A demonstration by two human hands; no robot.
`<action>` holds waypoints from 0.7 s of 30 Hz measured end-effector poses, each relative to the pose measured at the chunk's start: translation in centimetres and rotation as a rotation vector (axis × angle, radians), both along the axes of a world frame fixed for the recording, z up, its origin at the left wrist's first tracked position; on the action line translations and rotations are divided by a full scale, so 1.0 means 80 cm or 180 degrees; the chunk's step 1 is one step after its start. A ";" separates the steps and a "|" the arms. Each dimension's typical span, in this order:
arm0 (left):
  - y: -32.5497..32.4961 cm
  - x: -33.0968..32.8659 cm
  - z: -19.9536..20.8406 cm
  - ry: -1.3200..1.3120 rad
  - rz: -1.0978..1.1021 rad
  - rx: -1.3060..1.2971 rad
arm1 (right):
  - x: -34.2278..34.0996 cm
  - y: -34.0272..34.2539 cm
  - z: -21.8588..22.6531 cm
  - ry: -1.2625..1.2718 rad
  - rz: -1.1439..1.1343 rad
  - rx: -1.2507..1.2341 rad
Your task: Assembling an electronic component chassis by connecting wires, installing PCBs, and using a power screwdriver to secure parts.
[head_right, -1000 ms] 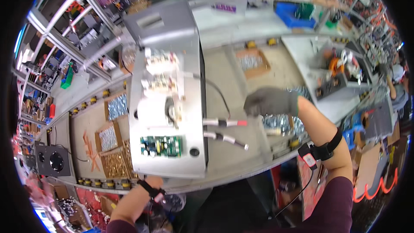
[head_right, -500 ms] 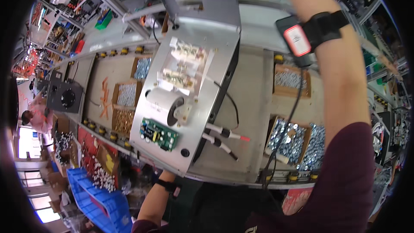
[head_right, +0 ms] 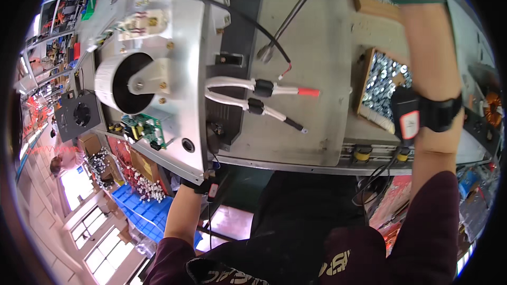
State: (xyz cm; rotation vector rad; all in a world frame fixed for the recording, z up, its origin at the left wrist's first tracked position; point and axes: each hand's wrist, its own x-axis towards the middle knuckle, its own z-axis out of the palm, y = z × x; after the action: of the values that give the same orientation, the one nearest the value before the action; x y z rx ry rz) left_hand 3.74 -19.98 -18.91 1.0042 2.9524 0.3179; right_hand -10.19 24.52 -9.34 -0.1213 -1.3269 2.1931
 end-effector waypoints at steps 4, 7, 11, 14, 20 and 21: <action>-0.006 0.002 -0.004 -0.0031 -0.0008 -0.0023 | 0.011 -0.079 -0.106 -0.0708 0.0575 -0.1286; -0.008 0.002 -0.011 -0.0043 -0.0011 -0.0008 | 0.015 -0.128 -0.138 -0.0880 0.0845 -0.1862; -0.011 0.003 -0.012 -0.0061 -0.0020 0.0002 | 0.012 -0.146 -0.154 -0.0862 0.1635 -0.1850; -0.012 0.004 -0.013 -0.0082 0.0003 0.0040 | -0.012 -0.153 -0.168 -0.0819 0.1740 -0.1551; -0.009 -0.003 -0.022 -0.0066 -0.0100 0.0098 | -0.046 -0.186 -0.184 -0.0585 0.0776 -0.1134; -0.008 -0.004 -0.023 -0.0082 -0.0114 0.0099 | -0.047 -0.187 -0.185 -0.0580 0.0756 -0.1142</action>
State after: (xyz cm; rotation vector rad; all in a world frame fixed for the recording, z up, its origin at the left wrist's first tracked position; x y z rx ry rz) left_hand 3.41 -20.65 -20.79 1.0467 2.9118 0.3742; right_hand -13.96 9.52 -24.17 -0.3206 -1.0702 2.6624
